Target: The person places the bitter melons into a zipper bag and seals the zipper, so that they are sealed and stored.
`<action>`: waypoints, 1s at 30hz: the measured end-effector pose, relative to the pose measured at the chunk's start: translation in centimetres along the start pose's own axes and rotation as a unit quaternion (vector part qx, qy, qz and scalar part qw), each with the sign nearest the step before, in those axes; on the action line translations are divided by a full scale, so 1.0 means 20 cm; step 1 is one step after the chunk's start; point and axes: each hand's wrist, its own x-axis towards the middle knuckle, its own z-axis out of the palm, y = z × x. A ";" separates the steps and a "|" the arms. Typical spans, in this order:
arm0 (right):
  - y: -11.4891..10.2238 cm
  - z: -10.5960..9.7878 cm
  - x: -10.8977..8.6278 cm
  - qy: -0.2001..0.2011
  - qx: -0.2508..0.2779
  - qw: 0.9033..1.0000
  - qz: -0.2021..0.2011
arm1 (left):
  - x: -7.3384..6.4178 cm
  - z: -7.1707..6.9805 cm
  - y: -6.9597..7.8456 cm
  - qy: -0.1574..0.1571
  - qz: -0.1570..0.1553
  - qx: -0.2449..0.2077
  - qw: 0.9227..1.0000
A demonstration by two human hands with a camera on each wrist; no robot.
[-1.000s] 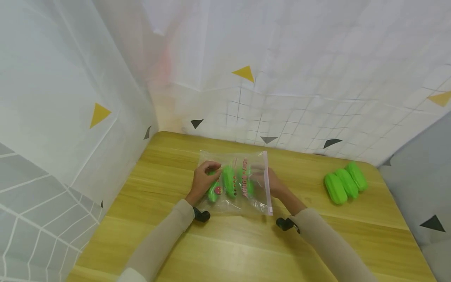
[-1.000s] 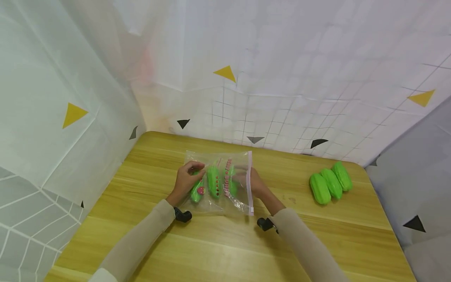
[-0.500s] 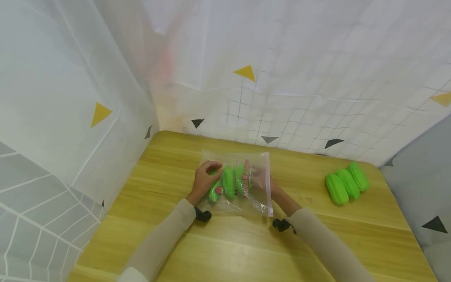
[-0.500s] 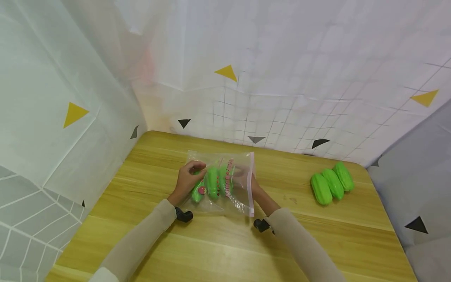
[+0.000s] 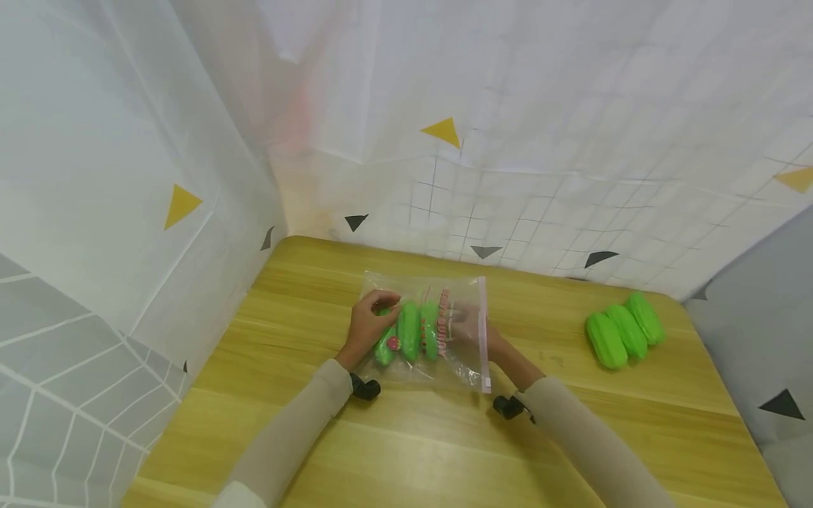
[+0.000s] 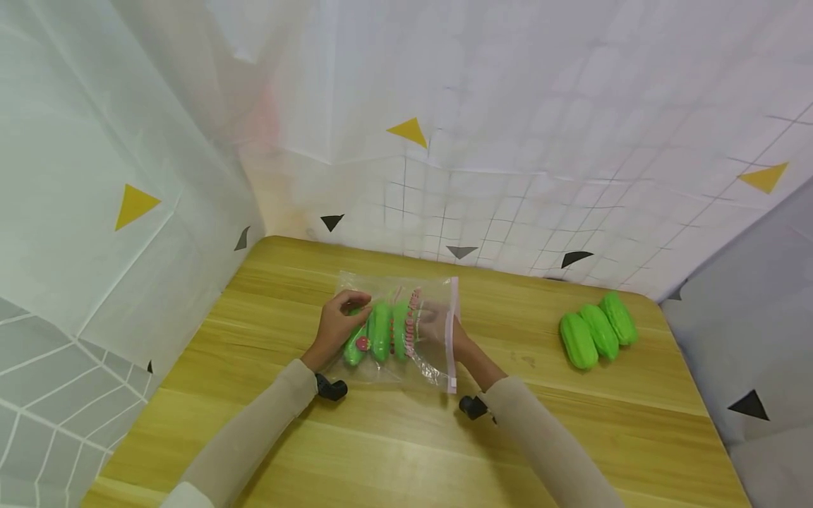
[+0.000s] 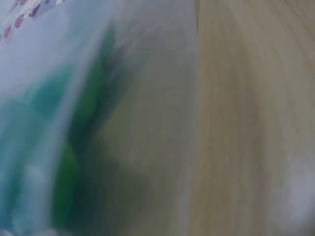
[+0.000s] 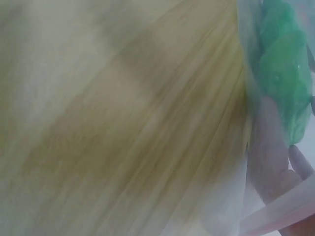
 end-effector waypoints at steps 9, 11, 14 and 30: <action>-0.01 0.02 0.00 0.007 -0.003 1.000 0.008 | 0.01 -0.01 0.02 0.005 0.020 0.013 1.000; -0.01 0.02 0.01 0.015 -0.016 1.000 0.001 | 0.01 -0.01 0.03 0.007 0.028 0.010 1.000; 0.00 0.03 0.02 0.023 -0.017 1.000 0.002 | 0.01 -0.01 0.03 0.009 0.038 0.007 0.999; -0.11 0.07 0.02 0.028 -0.058 0.998 0.014 | 0.02 -0.01 0.09 -0.003 0.037 0.029 0.999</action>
